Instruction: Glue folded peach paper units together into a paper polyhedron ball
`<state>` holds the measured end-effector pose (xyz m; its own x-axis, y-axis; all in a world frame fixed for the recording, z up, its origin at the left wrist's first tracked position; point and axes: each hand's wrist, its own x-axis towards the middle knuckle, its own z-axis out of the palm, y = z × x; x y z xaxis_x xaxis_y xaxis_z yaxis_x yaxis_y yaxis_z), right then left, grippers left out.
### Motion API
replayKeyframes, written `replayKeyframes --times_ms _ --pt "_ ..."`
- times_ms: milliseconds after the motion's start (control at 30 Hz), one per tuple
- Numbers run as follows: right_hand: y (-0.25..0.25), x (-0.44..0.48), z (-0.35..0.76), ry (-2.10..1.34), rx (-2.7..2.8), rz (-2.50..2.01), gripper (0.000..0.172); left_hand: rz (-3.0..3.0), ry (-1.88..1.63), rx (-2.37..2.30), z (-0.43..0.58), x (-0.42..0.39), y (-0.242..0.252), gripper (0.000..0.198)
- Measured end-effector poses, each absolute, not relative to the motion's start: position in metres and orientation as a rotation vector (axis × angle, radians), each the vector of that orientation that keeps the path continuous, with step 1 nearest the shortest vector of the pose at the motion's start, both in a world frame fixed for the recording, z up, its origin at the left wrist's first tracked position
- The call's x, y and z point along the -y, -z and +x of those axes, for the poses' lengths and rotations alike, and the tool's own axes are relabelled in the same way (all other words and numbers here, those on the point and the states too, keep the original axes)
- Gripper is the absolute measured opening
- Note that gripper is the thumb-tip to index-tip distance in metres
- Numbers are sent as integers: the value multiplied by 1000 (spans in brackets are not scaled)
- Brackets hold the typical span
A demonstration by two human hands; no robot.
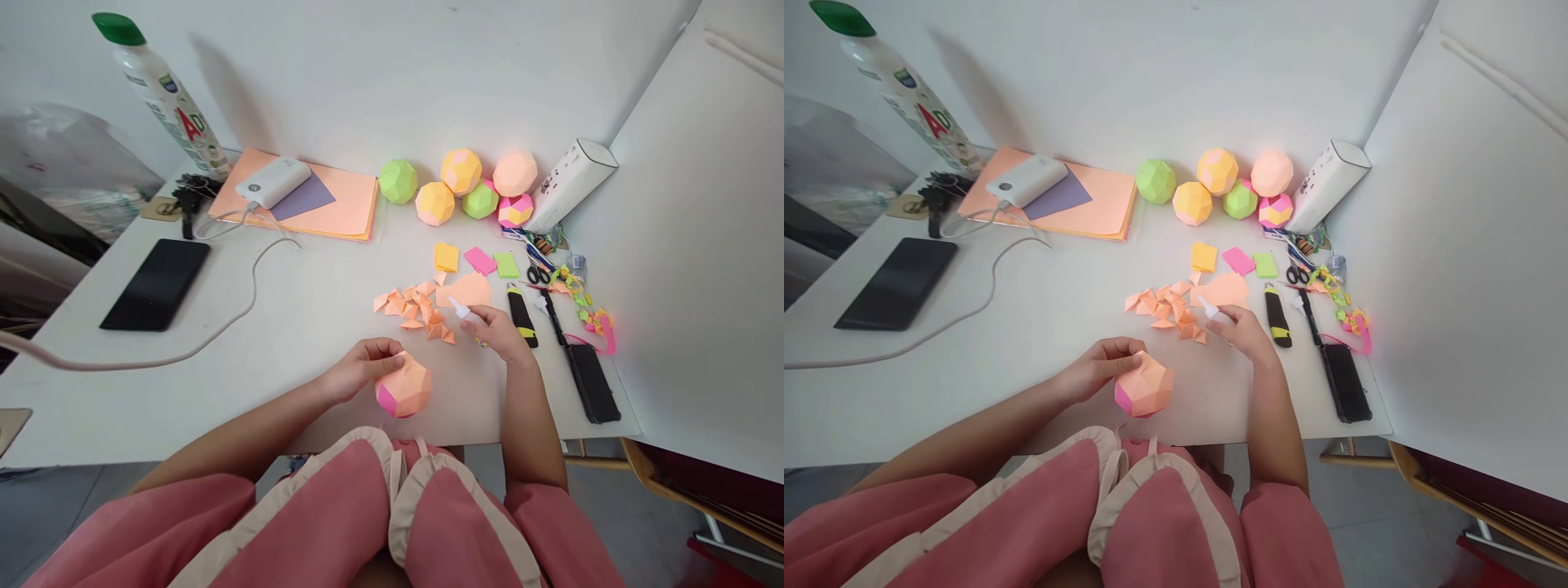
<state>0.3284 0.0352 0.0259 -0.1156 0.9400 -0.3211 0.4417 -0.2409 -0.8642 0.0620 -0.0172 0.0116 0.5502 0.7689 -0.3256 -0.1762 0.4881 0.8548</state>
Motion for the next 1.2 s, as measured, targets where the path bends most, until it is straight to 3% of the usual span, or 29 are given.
replayKeyframes --times_ms 133,333,467,633,1200 --pt "-26 -34 326 -1398 1417 -1458 37 880 -671 -764 61 17 -10 29" --pt "-35 -16 319 -1552 1482 -1104 41 877 -689 -723 61 17 -11 29" --pt "-41 -7 312 -1473 1595 -1010 44 857 -693 -730 61 17 -11 27" --pt "-33 -7 302 -1426 1356 -952 50 871 -680 -713 60 16 -9 28" --pt "-25 6 281 -1256 1410 -686 34 816 -654 -732 62 17 -7 33"
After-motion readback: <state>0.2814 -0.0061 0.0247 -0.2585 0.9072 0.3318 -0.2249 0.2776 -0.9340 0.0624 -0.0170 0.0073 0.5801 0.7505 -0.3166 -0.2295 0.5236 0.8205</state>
